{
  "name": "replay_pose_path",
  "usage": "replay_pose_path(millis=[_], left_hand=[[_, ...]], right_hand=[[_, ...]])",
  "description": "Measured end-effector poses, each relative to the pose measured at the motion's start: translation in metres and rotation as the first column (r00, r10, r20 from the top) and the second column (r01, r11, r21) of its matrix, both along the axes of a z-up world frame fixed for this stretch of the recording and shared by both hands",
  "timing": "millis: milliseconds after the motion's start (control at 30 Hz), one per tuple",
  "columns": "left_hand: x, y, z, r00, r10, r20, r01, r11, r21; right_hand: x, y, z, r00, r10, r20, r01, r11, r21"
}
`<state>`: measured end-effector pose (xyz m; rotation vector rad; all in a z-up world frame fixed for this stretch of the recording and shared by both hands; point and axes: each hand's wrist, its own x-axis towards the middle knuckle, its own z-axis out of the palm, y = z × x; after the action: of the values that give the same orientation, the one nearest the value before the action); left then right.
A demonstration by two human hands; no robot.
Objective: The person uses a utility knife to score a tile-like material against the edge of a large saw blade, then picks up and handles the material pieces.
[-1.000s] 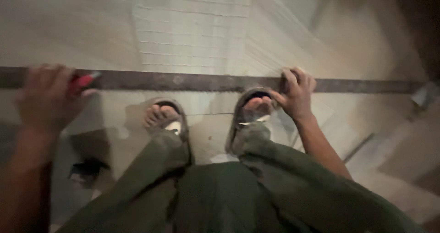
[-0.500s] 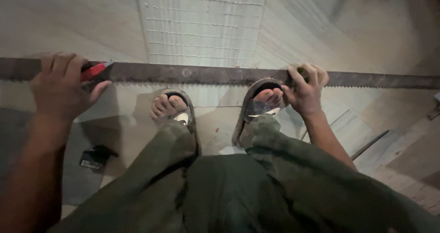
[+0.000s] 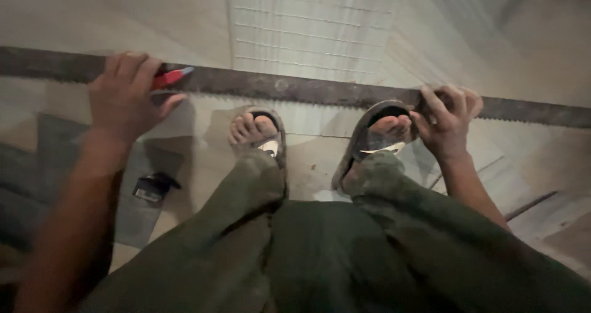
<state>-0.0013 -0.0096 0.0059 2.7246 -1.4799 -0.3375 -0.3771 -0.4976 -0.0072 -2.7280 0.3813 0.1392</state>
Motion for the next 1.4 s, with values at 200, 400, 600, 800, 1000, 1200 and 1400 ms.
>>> replay_pose_path(millis=[200, 400, 600, 800, 1000, 1200, 1400], left_hand=[[-0.002, -0.005, -0.002, 1.0, 0.004, 0.001, -0.004, 0.997, -0.081], [0.0, 0.001, -0.007, 1.0, -0.004, -0.017, 0.003, 1.0, -0.002], [-0.001, 0.001, -0.01, 0.999, -0.02, 0.028, 0.02, 1.0, 0.002], [0.0, -0.003, -0.007, 0.995, -0.053, 0.082, 0.053, 0.999, 0.0], [0.002, -0.003, -0.005, 0.99, -0.086, 0.108, 0.088, 0.996, -0.014], [0.005, -0.007, -0.001, 0.985, -0.114, 0.133, 0.116, 0.993, -0.012], [0.002, -0.004, -0.006, 0.984, -0.114, 0.138, 0.118, 0.993, -0.021]], right_hand=[[0.005, 0.001, 0.005, 0.999, -0.031, -0.026, 0.033, 0.995, 0.096], [0.007, 0.001, 0.009, 0.999, 0.005, -0.039, -0.004, 1.0, 0.027], [0.009, 0.0, 0.011, 0.999, -0.003, -0.036, 0.005, 0.999, 0.051], [0.008, -0.004, 0.01, 0.999, 0.006, -0.04, -0.003, 0.997, 0.072], [0.007, -0.005, 0.006, 0.999, -0.001, -0.039, 0.006, 0.992, 0.13], [0.008, -0.006, 0.008, 0.998, 0.063, -0.018, -0.063, 0.998, 0.026], [0.003, -0.007, 0.005, 0.998, -0.002, -0.062, 0.011, 0.991, 0.13]])
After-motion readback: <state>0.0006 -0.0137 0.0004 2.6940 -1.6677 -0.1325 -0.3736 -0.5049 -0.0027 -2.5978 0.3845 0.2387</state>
